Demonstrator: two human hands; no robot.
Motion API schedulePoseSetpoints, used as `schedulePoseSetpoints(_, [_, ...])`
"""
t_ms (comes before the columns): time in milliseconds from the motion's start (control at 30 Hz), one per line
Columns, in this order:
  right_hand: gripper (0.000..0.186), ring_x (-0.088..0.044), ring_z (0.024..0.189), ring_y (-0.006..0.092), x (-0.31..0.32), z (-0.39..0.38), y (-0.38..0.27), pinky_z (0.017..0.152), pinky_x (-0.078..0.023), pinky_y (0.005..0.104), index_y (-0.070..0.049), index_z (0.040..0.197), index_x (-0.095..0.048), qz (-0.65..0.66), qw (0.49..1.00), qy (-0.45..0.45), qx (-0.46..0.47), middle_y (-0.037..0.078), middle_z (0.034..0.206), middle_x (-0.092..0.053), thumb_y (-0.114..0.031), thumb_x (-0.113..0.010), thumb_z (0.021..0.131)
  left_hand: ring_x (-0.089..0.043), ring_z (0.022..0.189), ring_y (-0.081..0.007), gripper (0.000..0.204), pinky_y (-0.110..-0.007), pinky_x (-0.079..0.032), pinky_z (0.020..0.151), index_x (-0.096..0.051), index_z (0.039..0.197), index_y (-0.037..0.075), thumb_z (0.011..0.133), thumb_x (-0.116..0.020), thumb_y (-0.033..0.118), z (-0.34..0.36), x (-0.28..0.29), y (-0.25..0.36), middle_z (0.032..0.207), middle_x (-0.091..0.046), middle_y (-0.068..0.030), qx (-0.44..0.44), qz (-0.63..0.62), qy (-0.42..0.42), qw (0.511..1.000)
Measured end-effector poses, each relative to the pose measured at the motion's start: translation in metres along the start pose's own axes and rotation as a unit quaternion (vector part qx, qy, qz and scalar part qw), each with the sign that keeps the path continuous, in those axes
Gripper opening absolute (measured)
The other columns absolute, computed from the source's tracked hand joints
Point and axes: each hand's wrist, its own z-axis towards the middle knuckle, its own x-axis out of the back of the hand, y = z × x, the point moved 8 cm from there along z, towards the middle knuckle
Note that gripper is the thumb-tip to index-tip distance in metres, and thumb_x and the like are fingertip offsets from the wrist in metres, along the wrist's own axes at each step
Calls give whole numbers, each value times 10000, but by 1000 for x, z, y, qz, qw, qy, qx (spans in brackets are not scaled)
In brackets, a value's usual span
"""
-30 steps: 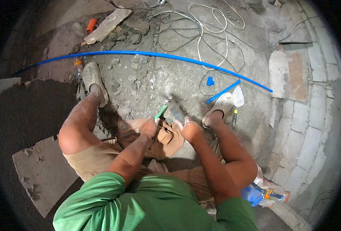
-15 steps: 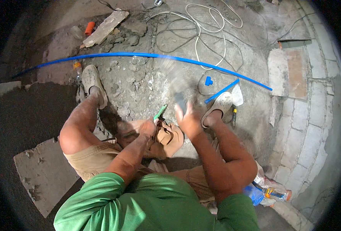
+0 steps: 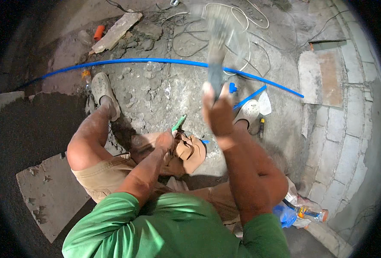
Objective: Cutting and fitting blue and green PVC pipes into a concrete floor trench using a hammer and chisel.
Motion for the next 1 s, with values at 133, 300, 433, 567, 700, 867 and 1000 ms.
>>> schedulePoseSetpoints(133, [618,-622,840,469,-86,-125,97,728,-493,507,107,1144,-538,-135,930,-299,-164,339,895,-617,-459,-538,895,-592,1026,-424,378,-512,-438,875,-541,1123,41,951,-400,347,-11,-3,12,1054,-634,-257,-16,24,-24,999])
schedulePoseSetpoints(300, [508,-605,823,470,-65,-32,59,698,-471,512,51,897,-636,-104,969,-165,-151,305,819,-612,-445,-529,915,-601,992,-409,393,-496,-451,842,-562,1085,42,953,-411,380,-17,-14,-6,1028,-640,-247,-37,-21,-13,999])
schedulePoseSetpoints(433, [419,-597,693,437,12,56,-33,625,-474,464,46,941,-604,-10,998,-68,-15,271,766,-611,-369,-552,922,-603,989,-402,398,-489,-455,836,-567,1080,3,957,-416,350,-5,3,-4,1025,-640,-249,-32,4,7,999])
schedulePoseSetpoints(567, [439,-590,855,495,-11,-18,-6,701,-462,521,47,1110,-539,-175,949,103,242,310,876,-613,-344,-542,912,-606,993,-398,391,-487,-457,839,-567,1102,4,951,-425,336,-8,9,29,1027,-640,-248,-44,13,-10,999])
schedulePoseSetpoints(700, [442,-602,885,482,-95,-98,77,728,-465,510,45,1081,-582,-136,959,-234,-84,341,923,-610,-362,-537,914,-613,980,-393,381,-482,-460,829,-579,1092,12,943,-431,330,-2,16,10,1027,-642,-242,-38,14,17,999])
schedulePoseSetpoints(867, [528,-622,839,443,-59,17,42,680,-469,482,50,982,-625,-6,975,-171,-144,302,847,-628,-463,-515,919,-603,995,-404,403,-483,-444,852,-593,1088,11,944,-448,359,-10,11,8,1024,-646,-242,-30,-20,-18,999])
schedulePoseSetpoints(1000, [419,-634,754,410,-2,68,-30,622,-468,460,44,1034,-600,32,991,-88,-94,257,730,-614,-358,-547,927,-592,1017,-410,418,-487,-440,866,-583,1103,14,949,-447,378,-4,10,3,1053,-635,-247,-30,-19,-12,999])
